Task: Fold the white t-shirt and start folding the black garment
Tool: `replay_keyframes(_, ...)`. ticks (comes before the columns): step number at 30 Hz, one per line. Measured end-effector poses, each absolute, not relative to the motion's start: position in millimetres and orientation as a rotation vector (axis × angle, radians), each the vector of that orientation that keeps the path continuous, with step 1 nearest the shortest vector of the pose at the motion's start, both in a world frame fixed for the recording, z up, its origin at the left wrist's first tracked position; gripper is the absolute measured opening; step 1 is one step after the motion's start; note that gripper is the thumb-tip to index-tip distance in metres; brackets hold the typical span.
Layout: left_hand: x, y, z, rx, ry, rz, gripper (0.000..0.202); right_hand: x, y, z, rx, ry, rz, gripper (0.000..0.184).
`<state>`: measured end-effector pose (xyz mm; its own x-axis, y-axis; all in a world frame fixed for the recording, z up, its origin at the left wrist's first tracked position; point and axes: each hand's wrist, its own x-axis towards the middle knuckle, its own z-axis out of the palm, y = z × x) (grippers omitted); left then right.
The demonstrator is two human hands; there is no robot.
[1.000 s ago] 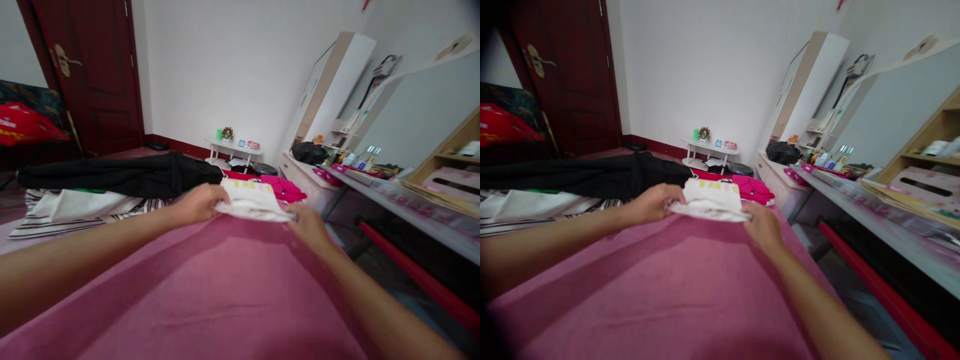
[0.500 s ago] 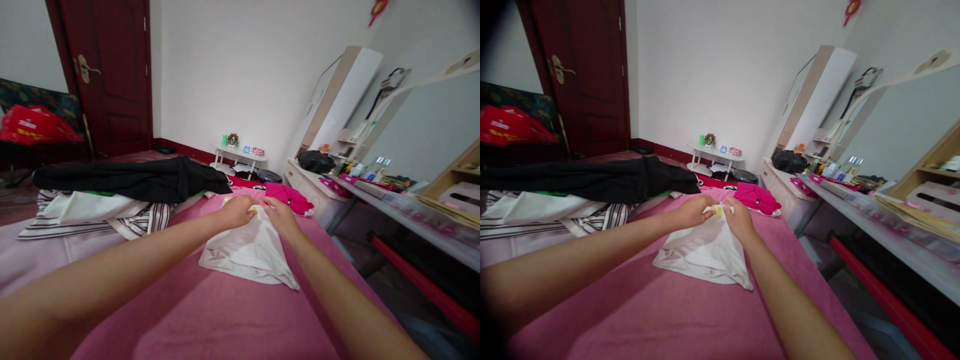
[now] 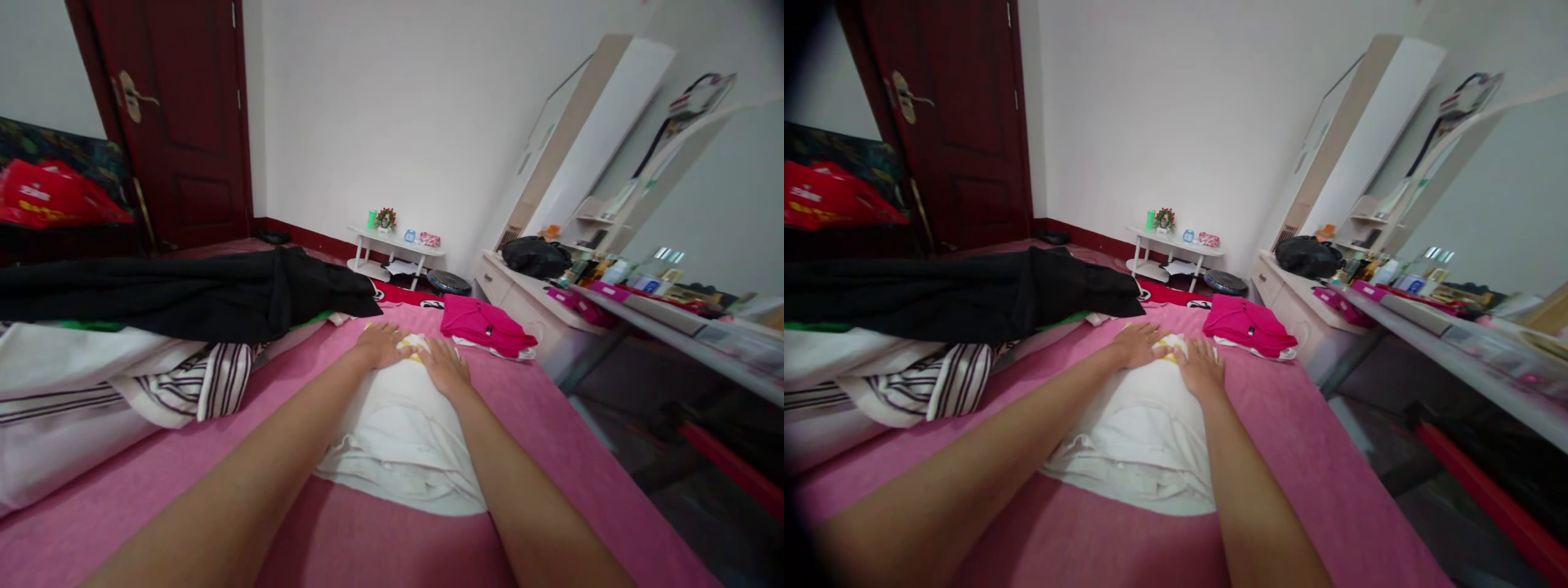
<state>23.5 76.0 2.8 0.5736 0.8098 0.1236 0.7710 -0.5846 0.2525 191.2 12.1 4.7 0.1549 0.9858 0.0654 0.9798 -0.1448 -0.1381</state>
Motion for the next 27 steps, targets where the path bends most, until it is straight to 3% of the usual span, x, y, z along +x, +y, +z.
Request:
replay_keyframes(14, -21, -16, 8, 2.699, 1.269, 0.309, 0.074, 181, -50, 6, -2.334, -1.982, 0.110, 0.069)
replay_keyframes(20, -52, -64, 4, 2.743, 1.160, 0.260, 0.080, 171, -95, 7, -2.347, -1.980, 0.066, 0.068)
replay_keyframes(27, -82, -113, 9, 2.729, 1.053, 0.254, 0.069, 165, -134, 7, -2.276, -2.004, -0.005, 0.063)
